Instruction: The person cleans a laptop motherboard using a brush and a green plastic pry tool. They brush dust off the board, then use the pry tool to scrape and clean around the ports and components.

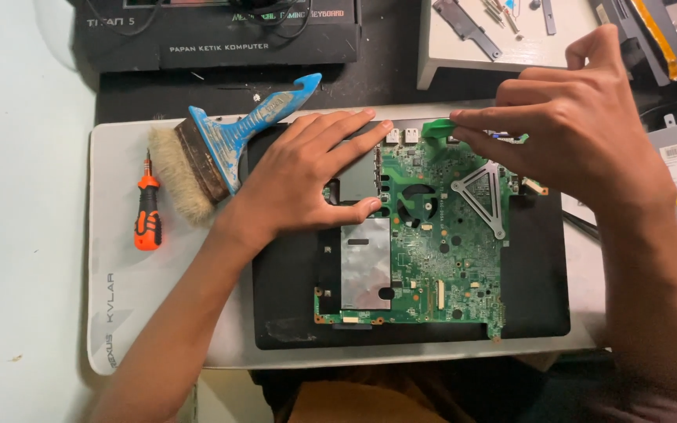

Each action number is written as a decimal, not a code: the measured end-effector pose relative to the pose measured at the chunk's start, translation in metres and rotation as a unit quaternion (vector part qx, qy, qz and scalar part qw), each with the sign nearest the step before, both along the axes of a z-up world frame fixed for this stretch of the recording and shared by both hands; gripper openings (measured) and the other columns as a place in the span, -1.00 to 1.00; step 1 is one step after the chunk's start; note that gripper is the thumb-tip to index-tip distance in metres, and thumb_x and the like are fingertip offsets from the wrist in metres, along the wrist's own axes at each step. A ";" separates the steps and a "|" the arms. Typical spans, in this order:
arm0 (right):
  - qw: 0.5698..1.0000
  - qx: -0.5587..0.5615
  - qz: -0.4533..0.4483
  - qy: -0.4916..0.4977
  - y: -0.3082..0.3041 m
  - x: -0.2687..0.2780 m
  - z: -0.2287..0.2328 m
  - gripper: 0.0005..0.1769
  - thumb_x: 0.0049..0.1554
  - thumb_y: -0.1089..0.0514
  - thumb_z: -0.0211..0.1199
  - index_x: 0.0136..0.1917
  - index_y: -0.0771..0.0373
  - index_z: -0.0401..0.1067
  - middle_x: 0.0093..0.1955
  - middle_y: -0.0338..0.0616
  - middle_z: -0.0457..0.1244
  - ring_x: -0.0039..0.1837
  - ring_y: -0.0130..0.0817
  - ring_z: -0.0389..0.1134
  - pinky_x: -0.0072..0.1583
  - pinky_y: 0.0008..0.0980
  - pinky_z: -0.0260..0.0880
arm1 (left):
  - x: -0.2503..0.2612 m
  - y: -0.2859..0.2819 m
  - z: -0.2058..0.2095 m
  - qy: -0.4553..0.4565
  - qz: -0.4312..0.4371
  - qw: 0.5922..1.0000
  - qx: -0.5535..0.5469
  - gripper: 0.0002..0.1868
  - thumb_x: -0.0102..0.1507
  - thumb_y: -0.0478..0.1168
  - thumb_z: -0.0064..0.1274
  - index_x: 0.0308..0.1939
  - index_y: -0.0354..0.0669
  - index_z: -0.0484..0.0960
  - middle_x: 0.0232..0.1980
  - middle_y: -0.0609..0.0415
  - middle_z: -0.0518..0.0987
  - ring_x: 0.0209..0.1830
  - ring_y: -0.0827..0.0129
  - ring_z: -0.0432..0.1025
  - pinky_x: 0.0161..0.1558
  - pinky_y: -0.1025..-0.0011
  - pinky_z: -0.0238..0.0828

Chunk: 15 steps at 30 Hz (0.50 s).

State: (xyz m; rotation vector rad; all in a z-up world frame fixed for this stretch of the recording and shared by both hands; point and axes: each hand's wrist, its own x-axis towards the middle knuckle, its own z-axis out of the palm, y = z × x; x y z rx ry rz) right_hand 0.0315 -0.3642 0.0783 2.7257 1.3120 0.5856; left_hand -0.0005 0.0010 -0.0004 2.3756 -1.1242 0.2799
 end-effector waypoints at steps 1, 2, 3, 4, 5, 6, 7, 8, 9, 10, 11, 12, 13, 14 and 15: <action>1.000 -0.001 0.003 0.000 0.000 0.000 0.000 -0.91 0.62 -0.22 0.66 0.32 -0.36 0.90 -0.20 -0.53 0.39 -0.12 -0.36 0.43 0.40 -0.02 0.12 | 0.000 0.000 0.000 0.000 0.003 1.000 -0.001 -0.10 0.52 0.29 0.29 0.82 -0.03 0.40 0.75 -0.18 0.54 0.73 -0.12 0.44 0.70 -0.16 0.32; 1.000 -0.009 -0.004 -0.001 0.000 0.000 -0.001 -0.91 0.61 -0.25 0.66 0.32 -0.38 0.90 -0.19 -0.55 0.41 -0.12 -0.39 0.44 0.41 -0.02 0.12 | 0.000 0.000 -0.001 -0.001 0.002 1.000 -0.002 -0.10 0.52 0.28 0.30 0.82 -0.02 0.40 0.74 -0.19 0.54 0.74 -0.11 0.44 0.70 -0.15 0.31; 1.000 -0.018 -0.012 -0.002 -0.001 -0.001 -0.002 -0.90 0.61 -0.27 0.66 0.32 -0.41 0.89 -0.18 -0.57 0.44 -0.12 -0.42 0.44 0.43 -0.02 0.12 | 0.000 0.000 -0.002 -0.001 -0.001 1.000 -0.003 -0.09 0.51 0.28 0.30 0.82 -0.02 0.40 0.74 -0.20 0.55 0.75 -0.09 0.44 0.71 -0.15 0.31; 1.000 -0.019 -0.009 -0.001 0.002 0.000 -0.003 -0.90 0.61 -0.27 0.66 0.32 -0.41 0.89 -0.18 -0.57 0.44 -0.12 -0.42 0.44 0.43 -0.02 0.12 | 0.000 0.000 -0.003 0.000 0.002 1.000 -0.004 -0.09 0.51 0.28 0.30 0.82 -0.02 0.40 0.74 -0.20 0.55 0.75 -0.09 0.44 0.71 -0.15 0.31; 1.000 -0.017 -0.006 -0.011 0.004 0.000 -0.004 -0.93 0.63 -0.26 0.68 0.26 -0.42 0.88 -0.21 -0.58 0.38 -0.13 -0.38 0.42 0.39 -0.02 0.12 | 0.001 0.001 -0.005 -0.003 0.000 1.000 -0.003 -0.09 0.51 0.28 0.31 0.83 -0.01 0.39 0.75 -0.19 0.54 0.75 -0.08 0.44 0.71 -0.15 0.32; 1.000 -0.014 -0.003 -0.022 0.005 0.000 -0.004 -0.89 0.66 -0.26 0.70 0.21 -0.43 0.87 -0.24 -0.58 0.33 -0.15 -0.33 0.40 0.35 -0.03 0.11 | 0.002 0.000 -0.006 -0.006 -0.002 1.000 -0.001 -0.08 0.52 0.28 0.32 0.83 -0.01 0.38 0.76 -0.17 0.54 0.76 -0.07 0.44 0.71 -0.15 0.32; 1.000 -0.014 -0.004 -0.022 0.006 0.000 -0.003 -0.89 0.66 -0.26 0.70 0.21 -0.43 0.87 -0.24 -0.58 0.33 -0.15 -0.33 0.40 0.35 -0.03 0.11 | 0.001 0.000 -0.005 -0.007 -0.003 1.000 -0.001 -0.08 0.52 0.28 0.32 0.83 -0.01 0.38 0.76 -0.17 0.54 0.76 -0.07 0.44 0.71 -0.15 0.32; 1.000 -0.012 -0.003 -0.016 0.006 -0.001 -0.001 -0.91 0.66 -0.24 0.69 0.22 -0.44 0.87 -0.24 -0.58 0.31 -0.13 -0.33 0.41 0.35 -0.02 0.11 | 0.001 0.000 -0.005 -0.006 0.000 1.000 -0.004 -0.08 0.50 0.28 0.33 0.82 0.00 0.40 0.75 -0.17 0.54 0.74 -0.09 0.45 0.70 -0.15 0.32; 1.000 -0.009 -0.004 -0.011 0.007 -0.002 0.000 -0.93 0.66 -0.21 0.68 0.22 -0.46 0.86 -0.25 -0.58 0.28 -0.11 -0.33 0.42 0.35 -0.01 0.12 | 0.001 -0.001 -0.004 -0.005 0.001 1.000 -0.006 -0.08 0.49 0.28 0.34 0.82 0.00 0.41 0.75 -0.17 0.55 0.73 -0.10 0.46 0.69 -0.14 0.33; 1.000 -0.008 -0.007 -0.011 0.004 -0.001 0.000 -0.93 0.66 -0.21 0.68 0.22 -0.46 0.86 -0.25 -0.58 0.28 -0.11 -0.33 0.42 0.35 -0.01 0.12 | 0.002 -0.001 -0.003 -0.006 -0.002 1.000 -0.005 -0.08 0.49 0.28 0.34 0.82 0.00 0.41 0.75 -0.17 0.55 0.73 -0.10 0.46 0.69 -0.14 0.33; 1.000 0.000 -0.008 0.011 0.002 0.000 0.000 -0.97 0.63 -0.20 0.66 0.28 -0.40 0.88 -0.21 -0.56 0.36 -0.11 -0.35 0.44 0.38 -0.01 0.11 | 0.002 -0.001 -0.003 -0.009 -0.001 1.000 -0.004 -0.09 0.50 0.28 0.33 0.82 -0.01 0.42 0.74 -0.17 0.55 0.73 -0.11 0.46 0.68 -0.15 0.34; 0.999 0.009 -0.008 0.033 0.001 0.000 0.000 -0.90 0.61 -0.19 0.64 0.33 -0.35 0.90 -0.17 -0.54 0.44 -0.10 -0.38 0.46 0.40 0.00 0.10 | 0.002 -0.001 -0.004 -0.011 0.000 1.000 -0.002 -0.10 0.51 0.29 0.32 0.81 -0.02 0.42 0.74 -0.17 0.55 0.72 -0.12 0.47 0.68 -0.16 0.35; 0.999 0.009 -0.007 0.033 0.001 0.001 0.000 -0.90 0.61 -0.19 0.64 0.33 -0.35 0.90 -0.17 -0.54 0.44 -0.10 -0.38 0.46 0.40 0.00 0.10 | 0.002 -0.001 -0.003 -0.012 0.001 1.000 -0.002 -0.10 0.51 0.29 0.32 0.81 -0.02 0.42 0.74 -0.17 0.55 0.72 -0.12 0.47 0.68 -0.16 0.35; 1.000 0.000 -0.011 0.025 0.001 0.001 0.001 -0.89 0.60 -0.22 0.64 0.34 -0.36 0.90 -0.18 -0.56 0.42 -0.11 -0.39 0.45 0.41 -0.01 0.11 | 0.001 0.000 -0.002 -0.007 0.002 1.000 -0.002 -0.10 0.51 0.29 0.31 0.82 -0.02 0.42 0.75 -0.17 0.54 0.73 -0.11 0.46 0.68 -0.16 0.34; 1.000 -0.010 -0.016 0.019 0.001 0.000 0.000 -0.87 0.60 -0.25 0.64 0.35 -0.38 0.90 -0.20 -0.58 0.41 -0.12 -0.41 0.45 0.42 -0.01 0.13 | 0.001 -0.001 -0.002 -0.002 0.002 1.000 -0.003 -0.10 0.51 0.28 0.31 0.82 -0.01 0.41 0.76 -0.16 0.54 0.74 -0.10 0.45 0.69 -0.16 0.32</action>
